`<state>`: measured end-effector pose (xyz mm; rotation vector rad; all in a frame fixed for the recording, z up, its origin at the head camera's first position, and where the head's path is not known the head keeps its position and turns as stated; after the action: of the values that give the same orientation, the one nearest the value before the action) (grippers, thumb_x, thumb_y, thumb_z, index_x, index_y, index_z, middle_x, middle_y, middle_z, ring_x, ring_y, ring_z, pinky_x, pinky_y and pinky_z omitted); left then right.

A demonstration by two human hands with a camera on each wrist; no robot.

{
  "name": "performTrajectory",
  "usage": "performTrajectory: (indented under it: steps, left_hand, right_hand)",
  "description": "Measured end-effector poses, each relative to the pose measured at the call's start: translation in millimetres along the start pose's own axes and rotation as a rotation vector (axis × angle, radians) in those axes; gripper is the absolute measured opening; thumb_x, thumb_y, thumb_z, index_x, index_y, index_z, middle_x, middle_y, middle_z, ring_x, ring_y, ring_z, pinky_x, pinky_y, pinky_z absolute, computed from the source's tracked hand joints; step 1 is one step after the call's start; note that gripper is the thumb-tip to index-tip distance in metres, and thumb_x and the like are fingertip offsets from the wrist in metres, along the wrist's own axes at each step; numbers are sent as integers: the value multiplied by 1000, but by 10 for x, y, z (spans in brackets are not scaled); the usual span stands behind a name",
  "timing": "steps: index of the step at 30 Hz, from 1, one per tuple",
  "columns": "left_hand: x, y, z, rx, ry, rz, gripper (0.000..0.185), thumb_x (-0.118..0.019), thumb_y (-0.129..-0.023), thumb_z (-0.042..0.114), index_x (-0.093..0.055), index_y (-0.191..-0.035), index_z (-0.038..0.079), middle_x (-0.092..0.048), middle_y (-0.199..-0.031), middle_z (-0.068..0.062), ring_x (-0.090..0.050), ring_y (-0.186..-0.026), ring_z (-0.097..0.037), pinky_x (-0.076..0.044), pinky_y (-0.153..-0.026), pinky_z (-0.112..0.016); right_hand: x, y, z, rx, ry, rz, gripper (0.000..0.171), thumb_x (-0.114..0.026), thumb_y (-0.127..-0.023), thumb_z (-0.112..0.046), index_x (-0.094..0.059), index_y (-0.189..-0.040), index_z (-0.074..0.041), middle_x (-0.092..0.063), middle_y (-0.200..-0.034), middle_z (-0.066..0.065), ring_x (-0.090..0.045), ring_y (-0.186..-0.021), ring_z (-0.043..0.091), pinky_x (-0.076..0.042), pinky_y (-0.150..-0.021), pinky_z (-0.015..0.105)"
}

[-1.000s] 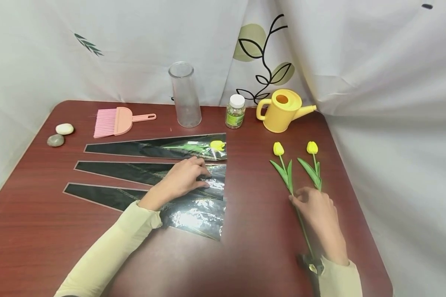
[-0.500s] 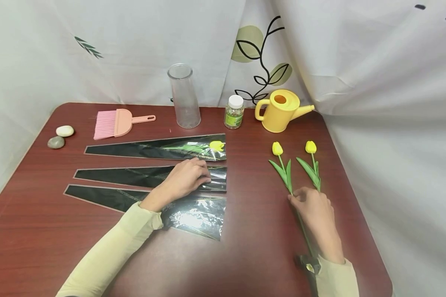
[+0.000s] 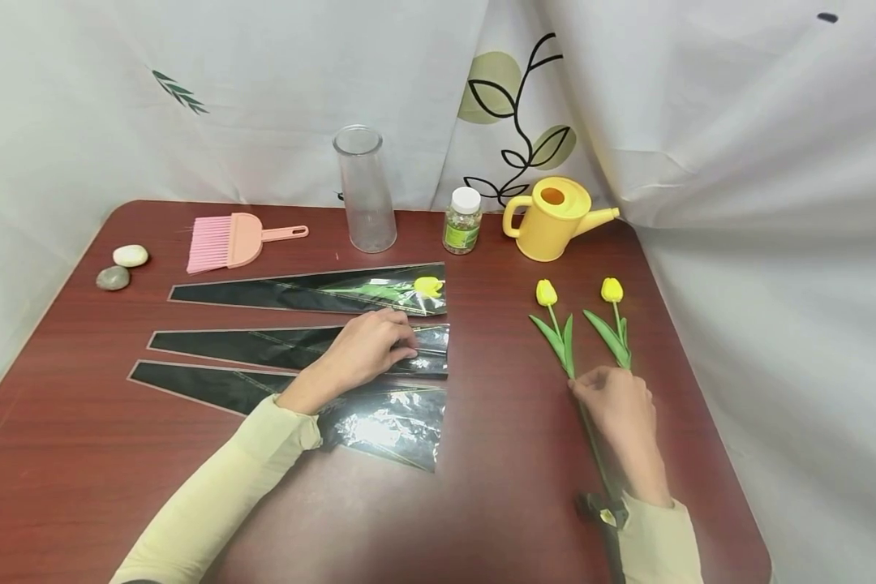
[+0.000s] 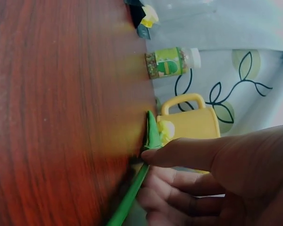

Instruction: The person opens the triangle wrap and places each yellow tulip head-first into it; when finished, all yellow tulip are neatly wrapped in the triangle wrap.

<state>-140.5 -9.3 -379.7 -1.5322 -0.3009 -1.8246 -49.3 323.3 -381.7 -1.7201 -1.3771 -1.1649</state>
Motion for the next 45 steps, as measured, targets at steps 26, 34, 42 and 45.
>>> performTrajectory:
  steps: [26, 34, 42, 45]
  left_hand:
    - [8, 3, 10, 4, -39, -38, 3, -76, -86, 20, -76, -89, 19, -63, -89, 5, -61, -88, -18, -49, -79, -38]
    - [8, 11, 20, 9, -39, -39, 3, -76, -86, 20, -76, -90, 19, -62, -88, 4, -61, -86, -18, -50, -79, -37]
    - [8, 5, 11, 15, -28, -37, 6, -75, -87, 20, -76, -92, 19, -63, -92, 4, -61, -88, -18, -51, -78, -37]
    - [18, 0, 9, 14, -29, -30, 6, -75, -87, 20, -76, -92, 18, -63, -92, 4, -60, -88, -19, -51, -77, -37]
  right_hand:
    - [112, -33, -13, -204, -1042, -119, 11, -78, -85, -15, -78, -91, -6, -66, -69, -3, -55, -53, 6, -45, -44, 21]
    - [31, -41, -72, -230, -1472, -113, 8, -69, -92, -7, -76, -94, -3, -71, -77, 4, -70, -68, 14, -53, -53, 24]
    - [-81, -73, -3, -267, -1615, 41, 11, -71, -90, -5, -72, -98, 2, -73, -87, 16, -73, -76, 24, -56, -56, 29]
    - [-185, -73, -8, -314, -1597, 64, 17, -74, -87, -6, -73, -102, 3, -73, -89, 16, -73, -77, 24, -57, -59, 30]
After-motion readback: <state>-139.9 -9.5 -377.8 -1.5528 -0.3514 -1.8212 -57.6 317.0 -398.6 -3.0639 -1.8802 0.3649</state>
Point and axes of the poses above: each hand's wrist, its own y-axis away from the middle knuckle, its own x-axis out of the back of the hand, z = x × y, the point moved 5 cm from there along -y, towards the middle knuckle
